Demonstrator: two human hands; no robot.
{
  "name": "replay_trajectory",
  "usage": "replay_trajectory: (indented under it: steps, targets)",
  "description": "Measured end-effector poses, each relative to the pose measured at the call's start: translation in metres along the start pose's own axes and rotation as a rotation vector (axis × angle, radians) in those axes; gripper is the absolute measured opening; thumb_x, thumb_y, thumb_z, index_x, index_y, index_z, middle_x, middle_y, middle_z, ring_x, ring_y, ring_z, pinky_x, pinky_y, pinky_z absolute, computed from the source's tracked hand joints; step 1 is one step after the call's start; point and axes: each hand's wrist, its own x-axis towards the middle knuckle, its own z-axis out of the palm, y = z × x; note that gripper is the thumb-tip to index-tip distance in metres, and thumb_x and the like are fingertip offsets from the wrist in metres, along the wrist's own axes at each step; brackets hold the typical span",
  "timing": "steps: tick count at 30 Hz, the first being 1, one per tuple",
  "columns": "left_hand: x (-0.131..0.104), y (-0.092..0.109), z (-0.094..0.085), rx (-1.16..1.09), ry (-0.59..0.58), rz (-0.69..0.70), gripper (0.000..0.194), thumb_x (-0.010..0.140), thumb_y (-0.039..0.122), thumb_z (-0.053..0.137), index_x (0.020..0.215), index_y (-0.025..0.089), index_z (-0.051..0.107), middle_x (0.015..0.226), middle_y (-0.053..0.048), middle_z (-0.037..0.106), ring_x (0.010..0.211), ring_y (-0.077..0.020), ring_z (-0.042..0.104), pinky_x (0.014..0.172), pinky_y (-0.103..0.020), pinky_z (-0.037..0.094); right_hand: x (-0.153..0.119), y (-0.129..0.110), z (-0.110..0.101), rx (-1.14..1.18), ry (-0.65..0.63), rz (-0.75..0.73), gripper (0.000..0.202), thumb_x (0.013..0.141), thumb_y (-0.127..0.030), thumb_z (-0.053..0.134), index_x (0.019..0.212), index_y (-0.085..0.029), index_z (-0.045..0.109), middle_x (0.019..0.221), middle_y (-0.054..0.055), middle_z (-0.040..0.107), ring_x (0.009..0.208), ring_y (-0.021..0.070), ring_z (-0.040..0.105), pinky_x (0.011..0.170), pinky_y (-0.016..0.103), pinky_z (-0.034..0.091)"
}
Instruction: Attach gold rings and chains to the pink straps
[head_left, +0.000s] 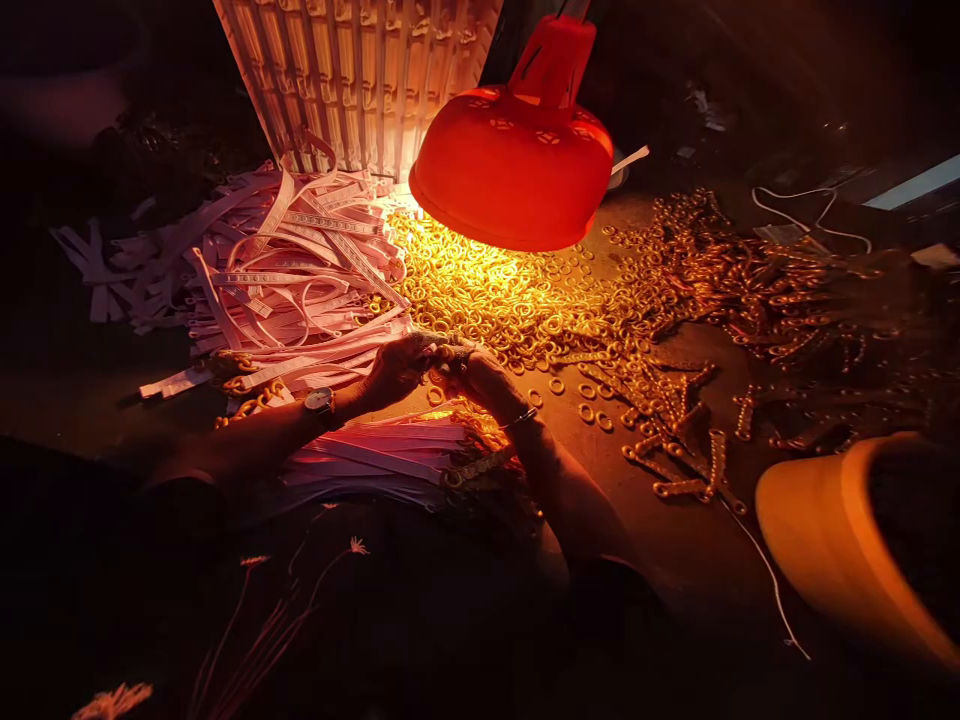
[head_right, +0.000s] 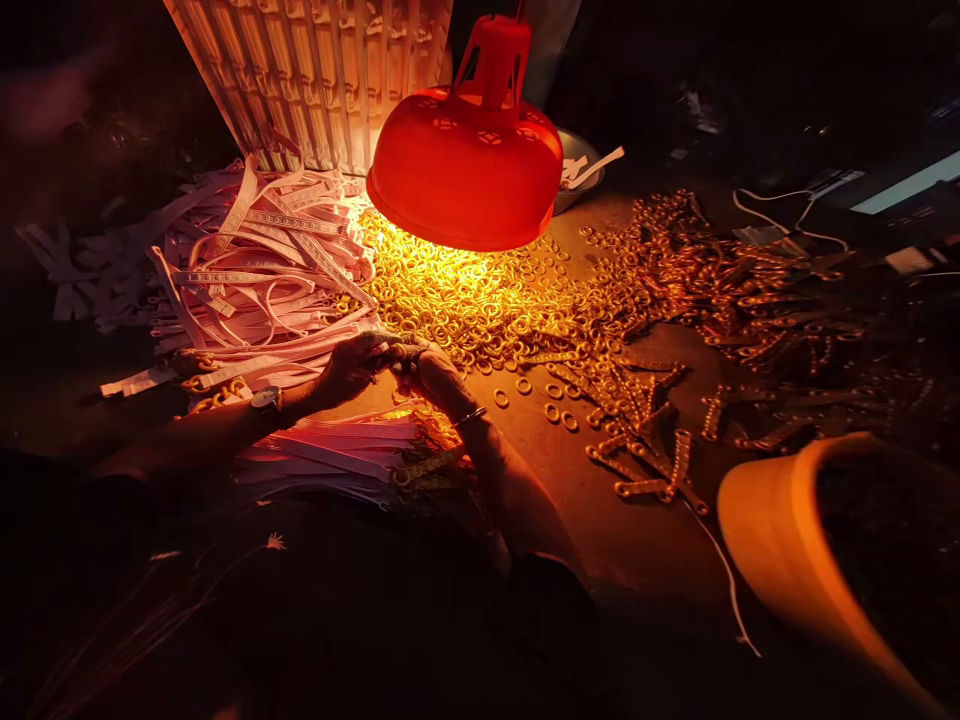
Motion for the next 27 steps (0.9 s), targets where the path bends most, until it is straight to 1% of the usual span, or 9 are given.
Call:
replay_trajectory:
  steps: [3, 5, 8, 11, 14, 17, 20, 24, 27]
  targets:
    - [0.002, 0.004, 0.001, -0.014, 0.078, -0.05, 0.025, 0.081, 0.02, 0.059, 0.06, 0.016, 0.047, 0.061, 0.001, 0.045, 0.062, -0.0093, 0.042, 0.06, -0.022, 0.034, -0.006, 0.002, 0.003, -0.099, 0.143, -0.17, 0.021, 0.071, -0.039, 0.057, 0.075, -0.021, 0.047, 0.06, -0.003, 0.049, 0.05, 0.0098, 0.045, 0.046, 0.023, 0.041]
    - [0.001, 0.007, 0.001, -0.015, 0.073, -0.104, 0.033, 0.077, 0.015, 0.061, 0.053, 0.017, 0.037, 0.056, 0.002, 0.038, 0.059, -0.0086, 0.037, 0.056, -0.023, 0.03, -0.011, 0.001, 0.003, -0.265, 0.223, -0.256, 0.026, 0.078, -0.045, 0.057, 0.075, -0.022, 0.046, 0.063, -0.003, 0.048, 0.056, 0.0101, 0.045, 0.051, 0.023, 0.041]
    - [0.001, 0.01, 0.0, -0.052, 0.021, -0.163, 0.029, 0.072, 0.01, 0.059, 0.052, 0.017, 0.039, 0.055, 0.002, 0.04, 0.057, -0.0083, 0.037, 0.053, -0.023, 0.027, -0.014, 0.001, 0.003, -0.51, 0.294, -0.368, 0.032, 0.083, -0.047, 0.057, 0.069, -0.021, 0.044, 0.064, -0.002, 0.044, 0.06, 0.0099, 0.04, 0.057, 0.024, 0.037]
    - [0.004, 0.009, -0.002, -0.161, -0.081, -0.202, 0.02, 0.069, 0.007, 0.054, 0.053, 0.015, 0.044, 0.054, 0.002, 0.043, 0.054, -0.007, 0.036, 0.051, -0.022, 0.027, -0.012, 0.004, 0.003, -0.627, 0.283, -0.411, 0.029, 0.086, -0.042, 0.053, 0.068, -0.021, 0.044, 0.065, -0.001, 0.047, 0.062, 0.0108, 0.04, 0.058, 0.025, 0.035]
    - [0.012, 0.003, -0.004, -0.274, -0.155, -0.266, 0.021, 0.07, 0.01, 0.054, 0.052, 0.015, 0.043, 0.053, 0.003, 0.041, 0.05, -0.0052, 0.032, 0.048, -0.021, 0.024, -0.009, 0.007, 0.003, -0.713, 0.329, -0.434, 0.024, 0.083, -0.035, 0.056, 0.067, -0.022, 0.043, 0.063, -0.001, 0.045, 0.062, 0.0125, 0.041, 0.059, 0.026, 0.035]
    - [0.021, -0.004, -0.006, -0.306, -0.186, -0.445, 0.024, 0.074, 0.016, 0.057, 0.056, 0.017, 0.042, 0.048, 0.004, 0.037, 0.043, -0.0047, 0.027, 0.044, -0.021, 0.019, -0.004, 0.009, 0.003, -0.804, 0.393, -0.478, 0.021, 0.076, -0.032, 0.063, 0.071, -0.023, 0.045, 0.062, 0.0, 0.044, 0.063, 0.0152, 0.043, 0.064, 0.028, 0.038]
    - [0.026, -0.009, -0.005, -0.306, -0.176, -0.537, 0.023, 0.08, 0.022, 0.057, 0.06, 0.017, 0.046, 0.048, 0.002, 0.041, 0.042, -0.0062, 0.031, 0.043, -0.022, 0.021, 0.006, 0.005, 0.0, -0.706, 0.351, -0.49, 0.023, 0.075, -0.037, 0.066, 0.073, -0.023, 0.048, 0.063, 0.0, 0.047, 0.064, 0.0159, 0.046, 0.068, 0.03, 0.042]
    - [0.028, -0.011, -0.004, -0.245, -0.125, -0.362, 0.028, 0.079, 0.026, 0.067, 0.062, 0.015, 0.048, 0.056, 0.002, 0.045, 0.05, -0.0061, 0.035, 0.048, -0.022, 0.026, 0.023, -0.02, -0.012, -0.391, 0.306, -0.465, 0.027, 0.082, -0.047, 0.057, 0.076, -0.022, 0.048, 0.073, 0.001, 0.053, 0.069, 0.0142, 0.052, 0.071, 0.031, 0.05]
    - [0.027, -0.01, -0.006, -0.258, -0.114, -0.32, 0.033, 0.08, 0.032, 0.069, 0.062, 0.016, 0.046, 0.053, 0.004, 0.041, 0.047, -0.0054, 0.033, 0.046, -0.022, 0.024, 0.029, -0.044, -0.021, -0.157, 0.297, -0.463, 0.029, 0.083, -0.046, 0.056, 0.075, -0.022, 0.042, 0.074, 0.0, 0.052, 0.07, 0.0126, 0.055, 0.064, 0.026, 0.051]
